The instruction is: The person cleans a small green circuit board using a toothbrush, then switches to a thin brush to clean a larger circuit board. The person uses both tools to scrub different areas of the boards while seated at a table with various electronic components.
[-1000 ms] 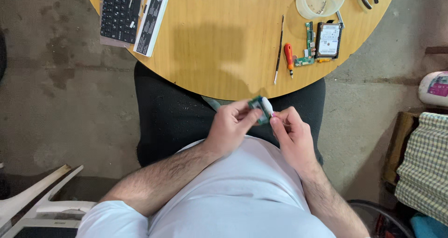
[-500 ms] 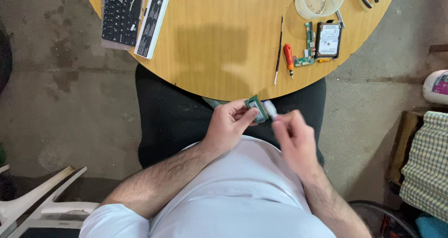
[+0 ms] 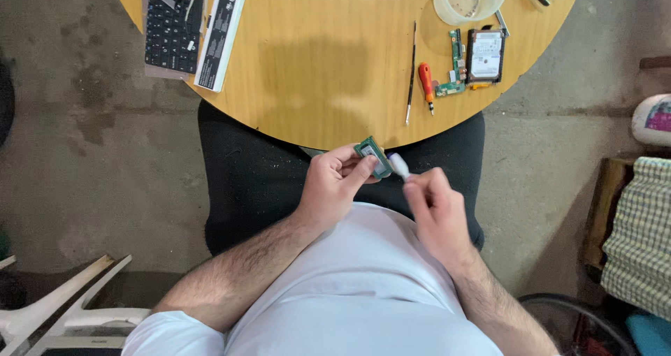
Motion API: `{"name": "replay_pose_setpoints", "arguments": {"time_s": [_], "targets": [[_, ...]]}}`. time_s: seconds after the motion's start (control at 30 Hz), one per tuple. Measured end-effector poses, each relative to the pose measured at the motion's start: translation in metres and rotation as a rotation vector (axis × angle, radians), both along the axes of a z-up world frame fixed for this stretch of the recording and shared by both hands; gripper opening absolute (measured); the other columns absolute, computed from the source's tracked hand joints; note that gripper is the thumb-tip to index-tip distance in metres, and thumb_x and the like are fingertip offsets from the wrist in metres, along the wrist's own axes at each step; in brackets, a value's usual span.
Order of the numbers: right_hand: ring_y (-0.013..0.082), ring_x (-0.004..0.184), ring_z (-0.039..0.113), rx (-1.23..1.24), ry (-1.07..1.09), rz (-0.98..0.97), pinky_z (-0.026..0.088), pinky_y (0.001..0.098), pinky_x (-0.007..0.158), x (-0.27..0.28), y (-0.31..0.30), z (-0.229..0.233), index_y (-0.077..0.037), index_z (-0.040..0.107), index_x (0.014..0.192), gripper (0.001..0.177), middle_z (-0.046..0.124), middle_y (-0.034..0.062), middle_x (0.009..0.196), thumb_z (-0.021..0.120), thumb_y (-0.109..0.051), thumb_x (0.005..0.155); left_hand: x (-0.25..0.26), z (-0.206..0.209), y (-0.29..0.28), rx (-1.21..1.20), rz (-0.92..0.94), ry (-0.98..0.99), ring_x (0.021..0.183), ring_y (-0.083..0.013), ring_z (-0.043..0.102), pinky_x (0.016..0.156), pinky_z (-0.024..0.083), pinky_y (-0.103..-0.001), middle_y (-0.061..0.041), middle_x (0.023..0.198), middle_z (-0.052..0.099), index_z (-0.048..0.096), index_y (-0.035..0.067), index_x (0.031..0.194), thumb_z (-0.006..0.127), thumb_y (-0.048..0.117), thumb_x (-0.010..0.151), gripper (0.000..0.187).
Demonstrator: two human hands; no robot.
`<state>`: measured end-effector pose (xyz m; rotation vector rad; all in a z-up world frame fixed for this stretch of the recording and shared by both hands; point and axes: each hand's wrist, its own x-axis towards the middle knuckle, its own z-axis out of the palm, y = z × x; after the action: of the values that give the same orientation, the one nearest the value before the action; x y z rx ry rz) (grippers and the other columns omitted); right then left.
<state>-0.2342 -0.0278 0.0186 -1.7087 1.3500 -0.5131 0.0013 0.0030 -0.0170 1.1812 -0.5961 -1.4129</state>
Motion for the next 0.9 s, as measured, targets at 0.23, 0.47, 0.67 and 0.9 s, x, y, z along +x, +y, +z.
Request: {"name": "replay_pose_setpoints", "arguments": {"time_s": [0.23,0.47,0.67,0.9], "targets": [[0.0232,0.062,0.060,0.198,-0.058,-0.125,0.062,0.0427,0.070,0.000,-0.009,-0.028,-0.003,0.077,0.124,0.014,0.072,0.0158,0.071,0.072,-0.016,0.123,0.014,-0.007,-0.007,0.042,-0.104,-0.032,0.101,-0.0214,0.090,0.090,0.080,-0.042,-0.021,0.109,0.089,0.083,-0.013,0.132,0.082,0.008,0.117,0.026],[0.0131,0.067,0.059,0.169,-0.235,-0.110,0.053,0.0326,0.067,0.024,-0.037,-0.011,-0.012,0.086,0.111,0.013,0.065,0.0045,0.073,0.097,-0.015,0.103,0.011,0.018,-0.023,0.076,-0.534,-0.530,0.099,-0.0319,0.089,0.086,0.074,-0.052,-0.019,0.102,0.090,0.083,0.007,0.129,0.079,0.023,0.116,0.021],[0.0146,0.067,0.062,0.194,-0.225,-0.088,0.053,0.0327,0.066,0.008,-0.047,-0.047,-0.009,0.090,0.112,0.015,0.072,0.0068,0.078,0.098,-0.010,0.100,0.008,0.014,-0.040,0.172,-0.759,-0.560,0.094,-0.0294,0.086,0.087,0.071,-0.048,-0.015,0.099,0.087,0.078,0.011,0.129,0.073,0.026,0.119,0.019],[0.0150,0.074,0.066,0.274,-0.204,-0.132,0.056,0.0347,0.070,-0.013,-0.063,-0.070,-0.012,0.091,0.134,0.029,0.084,0.0068,0.093,0.095,-0.012,0.105,-0.005,-0.002,-0.062,0.215,-0.732,-0.590,0.109,-0.0351,0.086,0.095,0.072,-0.048,-0.023,0.114,0.087,0.081,0.005,0.136,0.084,0.027,0.115,0.031]]}}
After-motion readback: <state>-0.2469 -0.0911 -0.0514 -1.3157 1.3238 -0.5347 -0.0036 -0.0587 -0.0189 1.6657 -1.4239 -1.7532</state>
